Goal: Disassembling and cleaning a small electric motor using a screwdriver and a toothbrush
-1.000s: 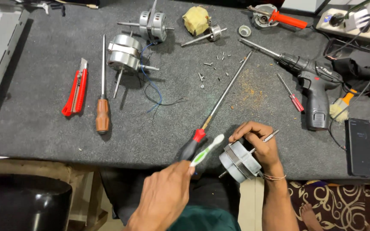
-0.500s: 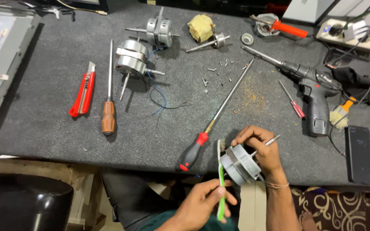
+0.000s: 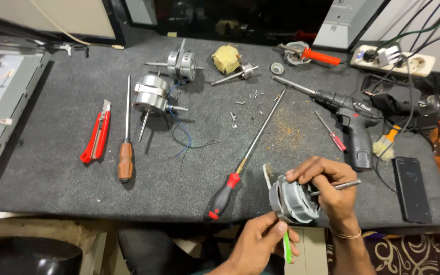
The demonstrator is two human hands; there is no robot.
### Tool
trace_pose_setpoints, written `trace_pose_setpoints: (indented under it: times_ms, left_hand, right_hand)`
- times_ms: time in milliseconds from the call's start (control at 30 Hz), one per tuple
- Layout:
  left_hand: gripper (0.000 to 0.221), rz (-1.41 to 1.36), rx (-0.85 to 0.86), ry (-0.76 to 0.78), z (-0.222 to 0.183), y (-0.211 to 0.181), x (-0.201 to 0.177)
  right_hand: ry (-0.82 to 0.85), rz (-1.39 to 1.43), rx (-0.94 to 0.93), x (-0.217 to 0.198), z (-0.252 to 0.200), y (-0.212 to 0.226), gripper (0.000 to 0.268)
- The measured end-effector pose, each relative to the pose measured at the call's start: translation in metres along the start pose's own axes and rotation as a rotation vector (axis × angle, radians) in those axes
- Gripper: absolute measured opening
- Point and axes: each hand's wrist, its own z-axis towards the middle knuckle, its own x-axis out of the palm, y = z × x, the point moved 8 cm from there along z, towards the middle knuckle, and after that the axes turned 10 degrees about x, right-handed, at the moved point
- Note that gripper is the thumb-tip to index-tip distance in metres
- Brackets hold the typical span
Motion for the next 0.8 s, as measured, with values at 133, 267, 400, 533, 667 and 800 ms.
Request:
trace_pose_setpoints:
  times_ms: [133, 267, 400, 533, 667, 800]
  left_hand:
    - [0.021, 0.087, 0.122, 0.005, 0.025, -0.017, 0.008]
    - [0.025, 0.313, 0.209, 0.001, 0.041, -0.017, 0.002]
    - [0.019, 0.332, 0.179, -0.122, 0.051, -0.001, -0.016]
    - [0.016, 0.294, 0.102, -0.089, 0.046, -0.007, -0.017]
    - [0.017, 0.311, 0.077, -0.042, 0.039, -0.009, -0.026]
    - [0.032, 0.438, 0.165, -0.137, 0.011, -0.048, -0.037]
  right_hand:
    - [-0.021, -0.019, -0.127, -0.011, 0.007, 0.015, 0.019]
    - [-0.014, 0.031, -0.147, -0.013, 0.006, -0.002, 0.020]
    - [-0.060, 0.071, -0.014, -0.014, 0.002, -0.028, 0.016]
    - [-0.053, 0.155, 0.113, -0.016, -0.006, -0.050, 0.046]
    - [-0.101, 0.016, 0.018, -0.017, -0.014, -0.053, 0.035]
    - [-0.310, -0.250, -0.005, -0.020, -0.032, -0.054, 0.031]
